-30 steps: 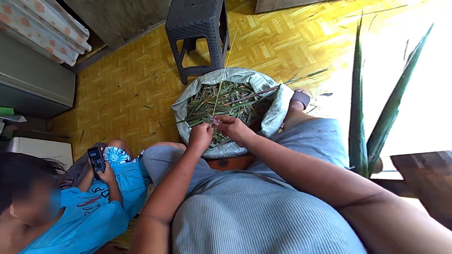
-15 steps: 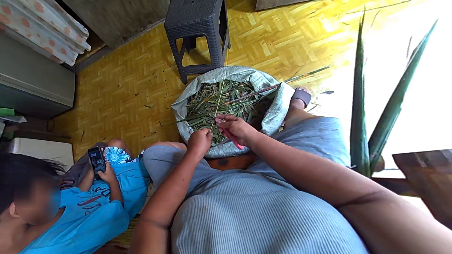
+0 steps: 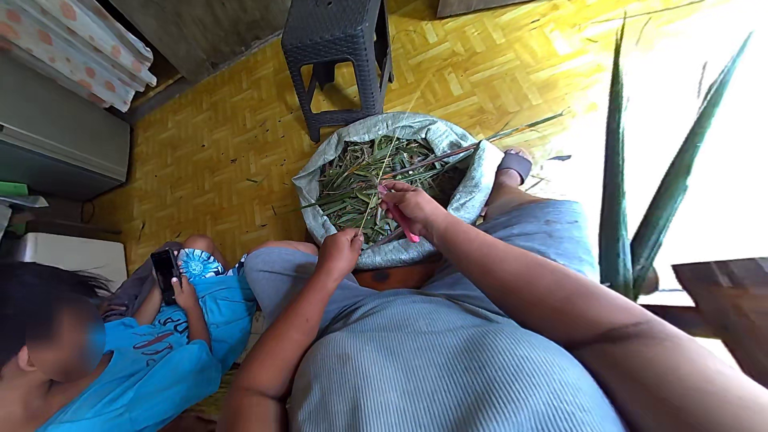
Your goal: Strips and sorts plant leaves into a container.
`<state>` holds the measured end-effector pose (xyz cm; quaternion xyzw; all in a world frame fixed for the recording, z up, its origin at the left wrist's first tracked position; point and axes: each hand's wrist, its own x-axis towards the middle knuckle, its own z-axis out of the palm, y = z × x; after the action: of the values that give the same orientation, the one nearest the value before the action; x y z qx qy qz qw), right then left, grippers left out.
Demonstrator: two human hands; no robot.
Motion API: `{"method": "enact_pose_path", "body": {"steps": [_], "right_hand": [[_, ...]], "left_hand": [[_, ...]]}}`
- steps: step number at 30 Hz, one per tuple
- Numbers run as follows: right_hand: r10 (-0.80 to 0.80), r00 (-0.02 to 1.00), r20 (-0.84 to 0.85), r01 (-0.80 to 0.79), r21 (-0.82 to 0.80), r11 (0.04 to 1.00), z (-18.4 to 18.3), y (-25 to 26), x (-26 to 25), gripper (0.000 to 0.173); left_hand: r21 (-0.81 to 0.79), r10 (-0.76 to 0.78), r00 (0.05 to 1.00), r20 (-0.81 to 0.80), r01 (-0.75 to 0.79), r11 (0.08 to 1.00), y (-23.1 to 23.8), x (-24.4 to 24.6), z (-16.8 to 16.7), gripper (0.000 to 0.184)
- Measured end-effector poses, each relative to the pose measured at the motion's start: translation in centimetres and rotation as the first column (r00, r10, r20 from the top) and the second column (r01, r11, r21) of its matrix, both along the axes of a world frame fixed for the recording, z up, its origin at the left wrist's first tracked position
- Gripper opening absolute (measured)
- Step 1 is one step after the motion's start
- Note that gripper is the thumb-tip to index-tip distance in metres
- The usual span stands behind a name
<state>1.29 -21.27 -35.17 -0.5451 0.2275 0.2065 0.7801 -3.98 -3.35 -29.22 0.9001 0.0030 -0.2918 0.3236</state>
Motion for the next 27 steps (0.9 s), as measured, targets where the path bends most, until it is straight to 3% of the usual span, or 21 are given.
{"method": "enact_pose_path", "body": {"steps": [17,27], "right_hand": [[-0.129,0.986,0.11,0.145,-0.157,0.977,0.7,-4.4,4.2,0.032],[-0.234,0.949,0.211,0.291,-0.3,0.909,2.3,-10.4,7.5,0.034]], "left_hand": [[-0.034,0.012,0.999,-0.045,-0.014,0.999,3.6,-2.9,-0.4,0.028],[0.064,-0.022,0.985,-0.17,0.033,0.997,6.7,-3.6,-0.9,0.03]]}}
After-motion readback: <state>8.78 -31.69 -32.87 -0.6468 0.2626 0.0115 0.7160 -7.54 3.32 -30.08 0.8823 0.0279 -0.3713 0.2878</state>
